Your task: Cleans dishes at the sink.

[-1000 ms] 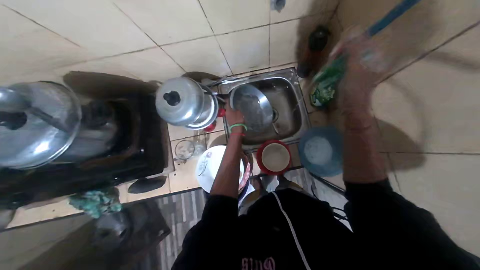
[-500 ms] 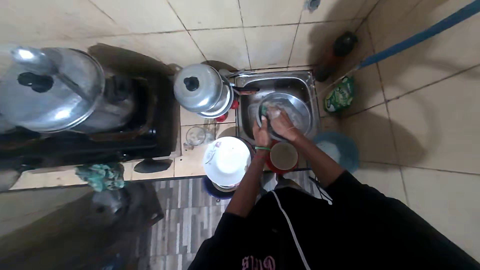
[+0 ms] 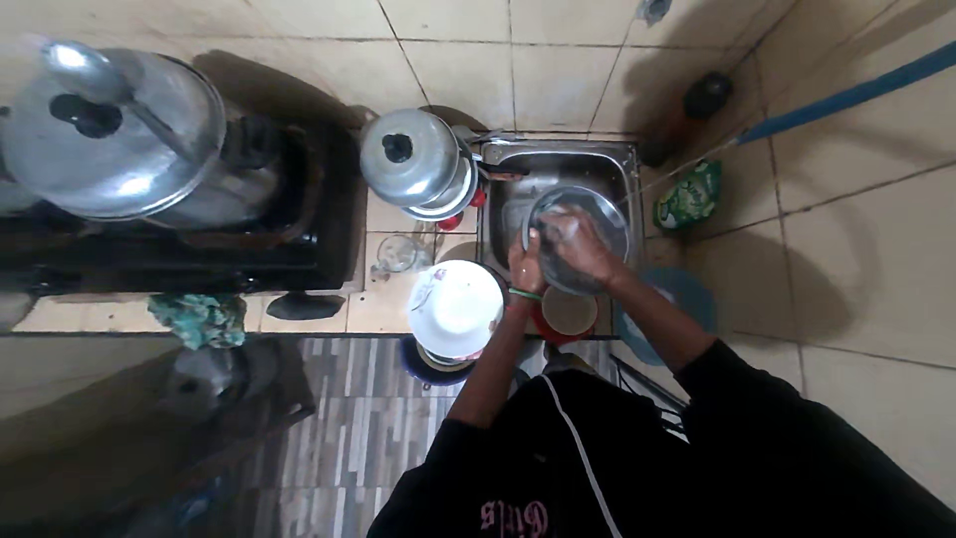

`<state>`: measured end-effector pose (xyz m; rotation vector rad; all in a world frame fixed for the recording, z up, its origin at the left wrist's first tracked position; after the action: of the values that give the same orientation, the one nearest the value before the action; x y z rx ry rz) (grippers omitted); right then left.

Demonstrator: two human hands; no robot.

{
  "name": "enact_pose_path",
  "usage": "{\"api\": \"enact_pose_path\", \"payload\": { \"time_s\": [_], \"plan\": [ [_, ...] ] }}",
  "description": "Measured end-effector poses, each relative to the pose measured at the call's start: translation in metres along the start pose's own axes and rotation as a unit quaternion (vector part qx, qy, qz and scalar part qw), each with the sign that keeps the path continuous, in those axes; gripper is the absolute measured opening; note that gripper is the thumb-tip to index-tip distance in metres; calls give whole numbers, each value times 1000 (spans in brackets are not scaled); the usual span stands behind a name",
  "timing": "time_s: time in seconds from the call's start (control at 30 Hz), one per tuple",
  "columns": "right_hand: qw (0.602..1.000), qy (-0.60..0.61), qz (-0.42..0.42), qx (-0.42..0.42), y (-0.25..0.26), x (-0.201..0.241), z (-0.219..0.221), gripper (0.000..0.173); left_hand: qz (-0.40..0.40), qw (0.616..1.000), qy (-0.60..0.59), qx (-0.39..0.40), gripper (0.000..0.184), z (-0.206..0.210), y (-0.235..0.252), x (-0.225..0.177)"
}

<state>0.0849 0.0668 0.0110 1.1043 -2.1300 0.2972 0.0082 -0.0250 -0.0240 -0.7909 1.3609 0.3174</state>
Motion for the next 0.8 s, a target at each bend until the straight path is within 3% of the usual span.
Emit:
{"api": "enact_pose_path", "payload": {
  "time_s": [0.1, 0.17, 0.27, 0.37, 0.47, 0.6, 0.67, 0.8],
  "plan": [
    [987, 82, -62, 123, -25, 20, 22, 24, 5, 999, 38, -34, 48, -26, 7, 2],
    [981, 49, -80, 172, -38, -4, 17, 27, 15, 998, 27, -56, 45, -39, 13, -5],
    [988, -54, -29, 140, -24, -50, -15, 30, 22, 999, 31, -1, 43, -33, 6, -6],
    [993, -75, -69, 63, 0, -16, -26, 27, -2, 998, 21, 59, 38, -6, 1, -10],
    [987, -26, -139, 73, 4, 14, -9, 23, -20, 992, 61, 109, 44, -8, 2, -8],
    [990, -115, 3, 80, 16, -29, -21, 32, -13, 999, 41, 29, 39, -21, 17, -21],
    [980, -126, 78, 131, 2, -27, -19, 35, 3, 999, 14, -28, 38, -31, 21, -30],
    [984, 8, 27, 178, -24, 25, 6, 19, -1, 1000, 13, -28, 40, -23, 18, -27]
  ]
}}
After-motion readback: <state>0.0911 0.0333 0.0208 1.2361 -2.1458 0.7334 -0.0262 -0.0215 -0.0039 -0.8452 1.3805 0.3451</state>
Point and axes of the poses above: each hand's wrist, its own y-axis towards the middle knuckle, its own z-axis out of the palm, x = y × z, the point moved 8 cm from there along y, towards the middle knuckle, and after that the axes turned 2 degrees about -z, right-handed, at the moved point
